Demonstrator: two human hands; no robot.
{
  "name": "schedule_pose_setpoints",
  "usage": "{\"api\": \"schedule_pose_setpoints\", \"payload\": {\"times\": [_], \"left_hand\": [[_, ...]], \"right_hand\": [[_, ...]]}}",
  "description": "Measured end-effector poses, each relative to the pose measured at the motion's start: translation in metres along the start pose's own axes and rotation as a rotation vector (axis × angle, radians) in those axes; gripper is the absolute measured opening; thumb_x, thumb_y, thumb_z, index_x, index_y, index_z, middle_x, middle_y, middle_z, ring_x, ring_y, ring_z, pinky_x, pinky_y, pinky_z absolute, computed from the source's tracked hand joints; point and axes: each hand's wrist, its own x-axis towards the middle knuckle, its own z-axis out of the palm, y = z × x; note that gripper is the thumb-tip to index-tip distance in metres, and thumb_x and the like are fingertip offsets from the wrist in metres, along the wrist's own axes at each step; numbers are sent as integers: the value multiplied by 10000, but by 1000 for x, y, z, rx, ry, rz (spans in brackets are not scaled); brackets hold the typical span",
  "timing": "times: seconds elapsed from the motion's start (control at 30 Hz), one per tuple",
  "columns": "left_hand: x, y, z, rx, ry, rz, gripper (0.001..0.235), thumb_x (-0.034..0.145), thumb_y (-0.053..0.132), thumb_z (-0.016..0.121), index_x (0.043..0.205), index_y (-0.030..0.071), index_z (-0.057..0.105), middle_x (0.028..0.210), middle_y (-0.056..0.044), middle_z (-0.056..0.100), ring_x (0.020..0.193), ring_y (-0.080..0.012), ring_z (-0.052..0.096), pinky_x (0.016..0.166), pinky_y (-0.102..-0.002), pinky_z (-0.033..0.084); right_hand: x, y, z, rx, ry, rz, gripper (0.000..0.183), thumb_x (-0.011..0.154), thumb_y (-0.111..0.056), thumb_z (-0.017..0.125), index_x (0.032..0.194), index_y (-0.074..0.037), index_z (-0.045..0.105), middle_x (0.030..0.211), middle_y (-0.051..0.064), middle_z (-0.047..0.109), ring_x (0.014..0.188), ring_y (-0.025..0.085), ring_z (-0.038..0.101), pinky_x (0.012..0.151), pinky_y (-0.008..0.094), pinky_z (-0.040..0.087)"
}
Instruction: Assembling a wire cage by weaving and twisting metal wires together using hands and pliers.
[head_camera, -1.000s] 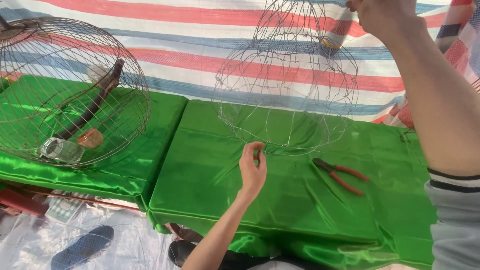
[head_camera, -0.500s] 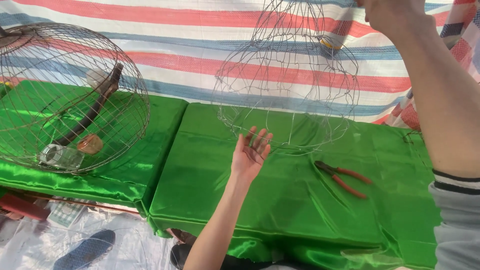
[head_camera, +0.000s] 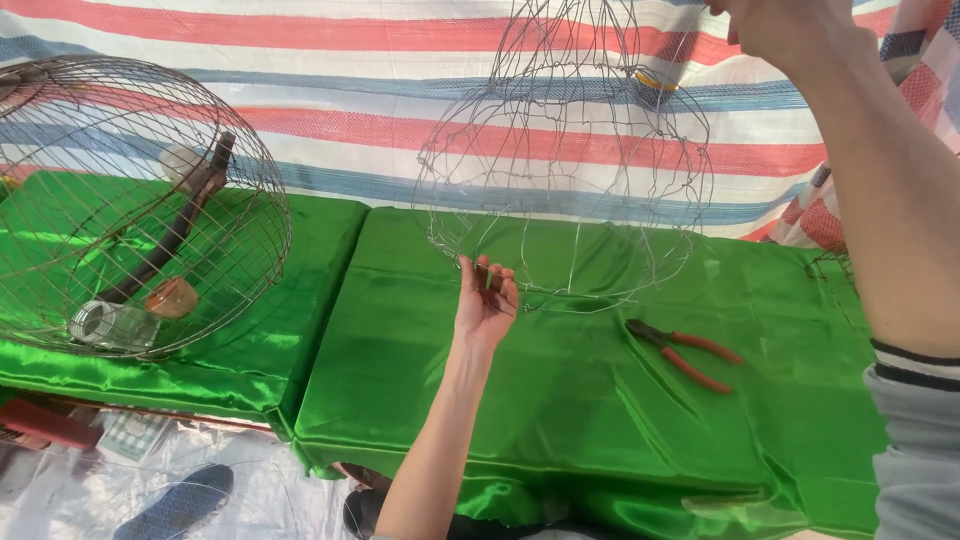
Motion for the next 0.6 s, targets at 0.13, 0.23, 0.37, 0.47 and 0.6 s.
{"api": "schedule_pose_setpoints", "payload": {"times": [0.13,0.23,0.37,0.47,0.6], "left_hand": [[1,1,-3,-54,-46,-5,291,926,427,728,859,147,683,826,-31,721,770,-138,717,617,-241,638],[3,1,-8,-52,-27,42,333,963,416,692,817,119,650,775,-45,708,832,-182,741,623,-236,644],[5,5,-9,16,22,62,362,979,439,665,787,132,644,739,-21,697,877,-213,743,555,-232,623],[7,6,-12,38,45,77,366,979,443,664,772,143,641,737,-10,692,876,-204,736,533,-220,609],[5,4,-8,19,92,62,337,965,443,681,818,140,660,762,-5,697,812,-188,721,556,-225,622]], "right_hand": [[-18,-12,2,129,-39,54,238,1009,-140,513,1134,-225,697,927,77,699,918,382,611,629,612,424],[-27,-25,0,196,-61,83,250,1019,-147,499,1150,-219,699,945,88,705,943,399,614,646,635,433],[-12,-15,15,162,-52,-4,279,1041,-66,532,1211,-183,720,977,85,718,968,345,631,643,602,460],[-12,-15,17,163,-63,-4,285,1080,-93,543,1269,-185,736,976,76,724,942,286,659,642,563,472],[-18,-16,22,264,12,11,266,1187,-343,608,1033,-145,697,841,28,691,700,168,672,715,509,447]]}}
